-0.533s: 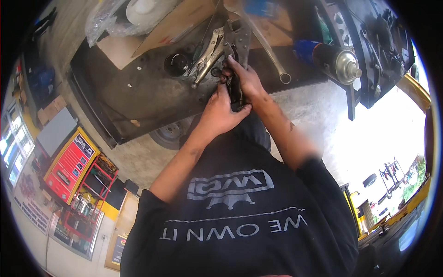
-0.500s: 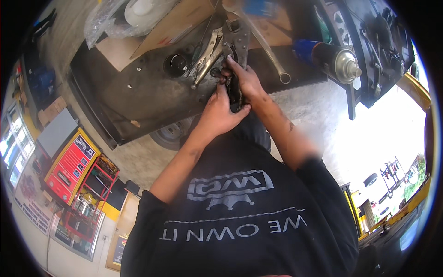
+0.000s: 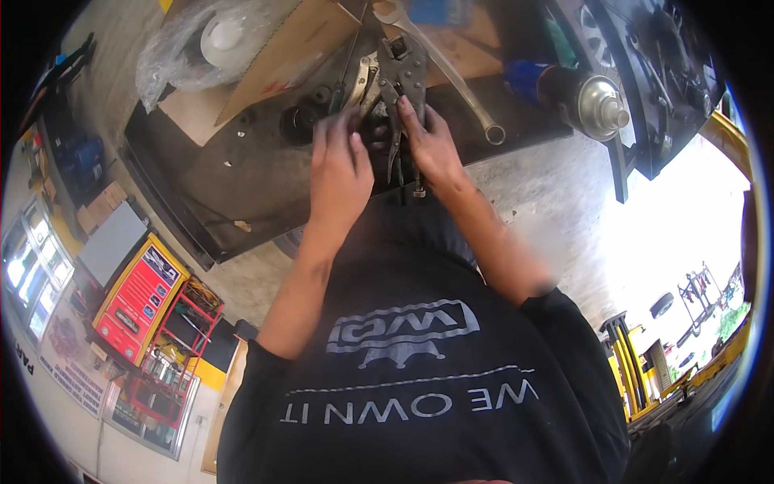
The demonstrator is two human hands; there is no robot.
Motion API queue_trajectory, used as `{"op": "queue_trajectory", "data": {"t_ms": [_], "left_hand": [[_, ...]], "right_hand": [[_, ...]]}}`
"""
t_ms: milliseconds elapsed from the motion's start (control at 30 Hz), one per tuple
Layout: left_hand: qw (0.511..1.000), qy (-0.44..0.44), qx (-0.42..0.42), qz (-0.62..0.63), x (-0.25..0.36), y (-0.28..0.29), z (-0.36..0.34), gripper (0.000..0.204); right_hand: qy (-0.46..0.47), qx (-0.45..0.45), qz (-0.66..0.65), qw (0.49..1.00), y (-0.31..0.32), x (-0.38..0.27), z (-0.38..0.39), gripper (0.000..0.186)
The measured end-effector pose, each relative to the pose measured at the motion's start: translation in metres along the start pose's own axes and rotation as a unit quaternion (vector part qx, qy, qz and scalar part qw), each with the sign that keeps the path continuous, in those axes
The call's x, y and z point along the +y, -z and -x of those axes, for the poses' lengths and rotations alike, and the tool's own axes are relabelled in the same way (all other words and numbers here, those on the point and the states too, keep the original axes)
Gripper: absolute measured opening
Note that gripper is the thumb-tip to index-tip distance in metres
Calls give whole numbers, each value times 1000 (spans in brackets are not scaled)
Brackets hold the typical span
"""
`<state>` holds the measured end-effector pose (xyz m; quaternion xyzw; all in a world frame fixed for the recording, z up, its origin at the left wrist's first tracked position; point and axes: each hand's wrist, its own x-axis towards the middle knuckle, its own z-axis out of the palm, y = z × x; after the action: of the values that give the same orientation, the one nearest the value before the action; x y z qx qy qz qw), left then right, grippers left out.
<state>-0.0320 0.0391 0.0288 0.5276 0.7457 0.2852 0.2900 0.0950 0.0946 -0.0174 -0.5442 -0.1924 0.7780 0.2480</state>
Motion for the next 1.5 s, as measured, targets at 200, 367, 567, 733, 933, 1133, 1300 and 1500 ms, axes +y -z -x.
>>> {"op": "queue_trajectory", "data": {"t_ms": [200, 367, 567, 733, 933, 1133, 1300, 1500], "left_hand": [[953, -54, -30, -296, -9, -12, -41, 60], [954, -55, -47, -291, -18, -16, -52, 66], [999, 40, -36, -5, -3, -2, -35, 66], [991, -4, -29, 127, 23, 28, -5, 66], [993, -43, -11, 113, 51, 69, 23, 65], [998, -29, -60, 13, 58, 115, 49, 67], [982, -29, -157, -104, 72, 163, 62, 66], [930, -130, -247, -239, 91, 221, 64, 75]], "right_hand": [[175, 40, 165, 970, 6, 9, -11, 38], [71, 23, 133, 988, 8, -9, 7, 38], [122, -21, 202, 972, 11, -38, 43, 31], [136, -96, 161, 973, 13, -53, 81, 24], [190, -129, 265, 936, 29, -59, 103, 23], [178, -173, 335, 909, 36, -80, 128, 31], [169, -221, 396, 875, 41, -103, 139, 36], [186, -278, 576, 746, 28, -145, 158, 42]]}}
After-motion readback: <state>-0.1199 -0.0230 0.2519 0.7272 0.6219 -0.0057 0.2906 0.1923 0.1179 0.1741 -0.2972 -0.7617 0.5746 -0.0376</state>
